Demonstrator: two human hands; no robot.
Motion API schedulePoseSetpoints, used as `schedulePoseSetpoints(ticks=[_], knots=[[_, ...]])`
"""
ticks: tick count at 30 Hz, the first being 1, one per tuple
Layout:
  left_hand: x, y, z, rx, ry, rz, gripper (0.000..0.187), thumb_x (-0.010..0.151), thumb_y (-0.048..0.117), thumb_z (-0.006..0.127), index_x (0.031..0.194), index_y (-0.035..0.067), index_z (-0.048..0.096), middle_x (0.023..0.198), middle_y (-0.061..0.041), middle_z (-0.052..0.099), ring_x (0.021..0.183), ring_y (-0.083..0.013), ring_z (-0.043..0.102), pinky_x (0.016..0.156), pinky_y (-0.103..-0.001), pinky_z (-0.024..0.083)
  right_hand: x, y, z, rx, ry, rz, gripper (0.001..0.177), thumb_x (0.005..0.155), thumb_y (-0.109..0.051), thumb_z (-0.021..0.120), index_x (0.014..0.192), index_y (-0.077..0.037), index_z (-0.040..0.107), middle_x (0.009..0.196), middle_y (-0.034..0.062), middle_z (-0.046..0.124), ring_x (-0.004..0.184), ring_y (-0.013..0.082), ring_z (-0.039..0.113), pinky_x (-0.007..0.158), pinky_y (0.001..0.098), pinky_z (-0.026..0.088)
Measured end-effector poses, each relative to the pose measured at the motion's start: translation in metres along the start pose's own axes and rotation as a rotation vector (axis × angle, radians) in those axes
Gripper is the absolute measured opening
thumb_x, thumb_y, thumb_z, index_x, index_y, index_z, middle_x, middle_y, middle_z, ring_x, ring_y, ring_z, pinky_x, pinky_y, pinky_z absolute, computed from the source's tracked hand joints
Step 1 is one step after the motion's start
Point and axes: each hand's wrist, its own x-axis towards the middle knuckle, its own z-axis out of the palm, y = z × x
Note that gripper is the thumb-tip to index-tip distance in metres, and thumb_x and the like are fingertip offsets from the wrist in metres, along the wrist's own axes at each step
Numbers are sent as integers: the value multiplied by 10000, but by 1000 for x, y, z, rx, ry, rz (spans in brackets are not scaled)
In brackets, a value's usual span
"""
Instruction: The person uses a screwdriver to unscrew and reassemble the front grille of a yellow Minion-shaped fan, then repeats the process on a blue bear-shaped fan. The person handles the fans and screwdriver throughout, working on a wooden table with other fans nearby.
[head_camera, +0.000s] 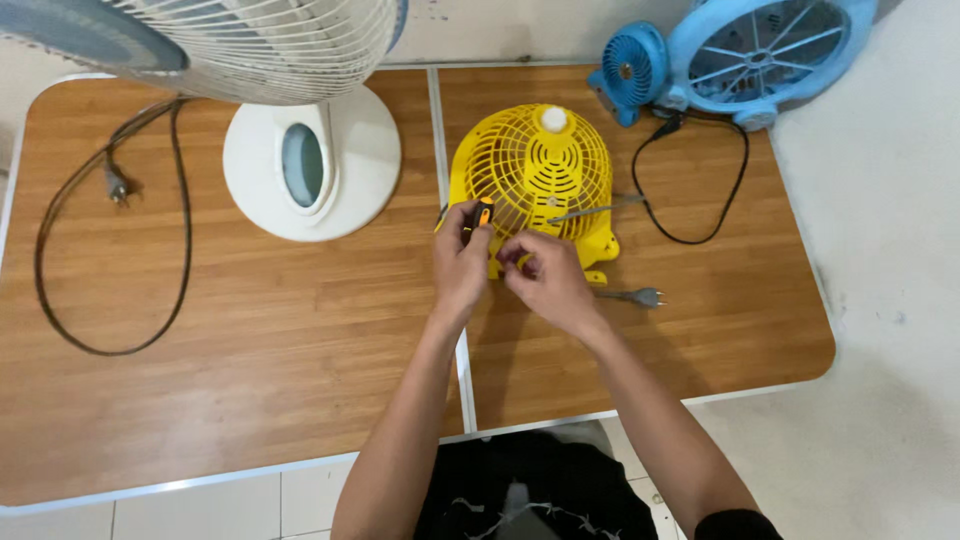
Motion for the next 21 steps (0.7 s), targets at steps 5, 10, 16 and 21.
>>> schedulePoseSetpoints(ticks=[5, 10, 16, 21], knots=[[-17, 29, 30, 130, -86, 162, 322, 867, 8, 622, 1186, -33, 640, 1085, -93, 614, 912, -152, 615, 782, -276, 509, -31, 36, -26, 98, 121, -81, 129, 820, 88, 646, 930, 24, 663, 924, 66, 665, 834, 111, 653, 720, 249, 540], [-22, 50, 67, 114, -155, 247, 328, 812, -35, 626, 1139, -30, 645, 1017, -89, 588, 888, -150, 598, 748, -278, 494, -43, 84, -60, 234, 291, 101, 111, 892, 80, 606, 973, 22, 655, 935, 25, 681, 841, 79, 630, 731, 238, 512], [-26, 64, 94, 249, -321, 274, 294, 845, 51, 743, 1116, -16, 651, 971, -121, 618, 873, -227, 622, 764, -327, 502, -52, 114, -78, 220, 406, 172, 81, 925, 34, 653, 1001, 6, 644, 910, 4, 692, 802, 48, 639, 707, 218, 527], [-19, 71, 98, 743, -344, 510, 388, 763, 186, 836, 1099, 63, 686, 956, -123, 727, 944, -333, 648, 796, -479, 411, -58, 121, -84, 155, 363, 297, 45, 921, 1, 674, 964, 8, 684, 840, 15, 716, 737, 51, 642, 663, 224, 518]])
